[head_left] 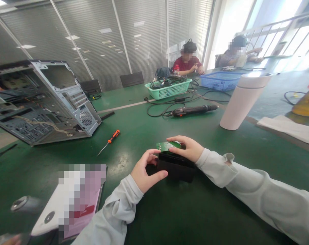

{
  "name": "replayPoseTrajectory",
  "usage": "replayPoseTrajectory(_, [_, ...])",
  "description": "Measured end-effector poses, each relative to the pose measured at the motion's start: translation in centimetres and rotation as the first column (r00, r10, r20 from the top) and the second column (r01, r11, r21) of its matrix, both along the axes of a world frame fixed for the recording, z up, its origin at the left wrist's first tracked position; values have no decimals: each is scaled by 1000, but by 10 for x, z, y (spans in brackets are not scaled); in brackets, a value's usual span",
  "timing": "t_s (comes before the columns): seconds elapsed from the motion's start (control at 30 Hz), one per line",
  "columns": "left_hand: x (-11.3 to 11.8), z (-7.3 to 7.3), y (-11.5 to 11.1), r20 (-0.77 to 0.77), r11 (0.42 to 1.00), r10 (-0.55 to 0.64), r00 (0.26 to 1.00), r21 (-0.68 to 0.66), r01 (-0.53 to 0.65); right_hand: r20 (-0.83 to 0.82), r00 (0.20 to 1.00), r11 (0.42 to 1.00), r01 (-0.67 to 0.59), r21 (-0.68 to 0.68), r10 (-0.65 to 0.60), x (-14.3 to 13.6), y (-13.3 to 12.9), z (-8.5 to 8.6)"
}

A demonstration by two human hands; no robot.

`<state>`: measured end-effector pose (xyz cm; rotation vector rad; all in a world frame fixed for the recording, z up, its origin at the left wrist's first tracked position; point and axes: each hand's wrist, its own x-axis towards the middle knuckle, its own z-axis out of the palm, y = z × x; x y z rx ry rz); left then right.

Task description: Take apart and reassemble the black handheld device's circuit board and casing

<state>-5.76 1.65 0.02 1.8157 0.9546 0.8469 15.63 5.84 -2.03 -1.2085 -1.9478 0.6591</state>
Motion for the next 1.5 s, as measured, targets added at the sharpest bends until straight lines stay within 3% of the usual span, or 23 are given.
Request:
replayPoseTrajectory(0.1, [-1,-3,5,111,996,70,991,-68,-63,-27,997,980,82,181,-78,-1,-5,7])
replayPoseTrajectory(0.2, [-5,-4,11,194,975,198,961,-143,-172,-49,997,945,64,320,-51,-6,-17,20])
replayPoseTrajectory(0.4, [-7,1,12,149,902,422,894,-172,-396,98,993,917,-103,387,70,-17,-42,36])
replayPoseTrajectory(0.5, [-4,2,10,113,883,450,886,-204,-422,117,991,923,-103,370,63,-21,-47,35])
replayPoseTrajectory(0.6, [-2,0,10,134,891,426,895,-233,-390,11,1000,957,-14,291,11,-24,-48,35])
replayPoseTrajectory(0.7, [0,-3,10,195,907,372,908,-286,-310,-128,991,995,56,87,-45,-27,-49,37])
replayPoseTrajectory(0.8, [-1,-4,11,230,913,345,910,-309,-268,-273,962,991,-27,-133,-11,-29,-50,40])
replayPoseTrajectory(0.9, [-3,-5,11,214,926,327,921,-267,-267,-418,908,947,-161,-277,32,-33,-54,44])
replayPoseTrajectory(1.0, [-5,-5,10,208,940,307,929,-221,-261,-476,879,844,-259,-469,5,-36,-60,48])
replayPoseTrajectory(1.07, [-4,-4,8,217,942,313,925,-194,-273,-522,853,682,-390,-619,14,-37,-61,48])
replayPoseTrajectory(1.17, [-2,-1,4,215,945,325,921,-118,-306,-623,782,371,-583,-722,15,-33,-58,45])
replayPoseTrajectory(1.2, [-1,0,3,206,948,318,925,-86,-307,-651,759,312,-620,-720,6,-30,-57,44])
replayPoseTrajectory(1.23, [-1,1,2,195,954,298,934,-58,-293,-667,745,296,-637,-712,0,-28,-56,43])
replayPoseTrajectory(1.27, [-1,1,2,184,964,266,946,-42,-263,-671,742,317,-639,-701,12,-24,-56,42])
replayPoseTrajectory(1.3, [-1,1,2,169,973,229,959,-36,-226,-655,754,375,-619,-690,40,-20,-57,42])
replayPoseTrajectory(1.33, [-1,-1,3,151,980,201,968,-27,-199,-616,784,471,-573,-671,76,-14,-59,43])
replayPoseTrajectory(1.37, [-2,-3,5,136,984,176,975,-24,-174,-549,830,602,-491,-630,103,-6,-61,44])
replayPoseTrajectory(1.43, [-5,-8,9,38,965,245,969,88,-248,-340,939,875,-203,-439,47,17,-70,44])
replayPoseTrajectory(1.47, [-6,-11,12,-11,946,298,955,140,-293,-225,973,956,-12,-294,-57,33,-76,42])
replayPoseTrajectory(1.5, [-7,-13,14,-49,928,343,938,174,-330,-112,973,971,184,-152,-202,52,-83,39])
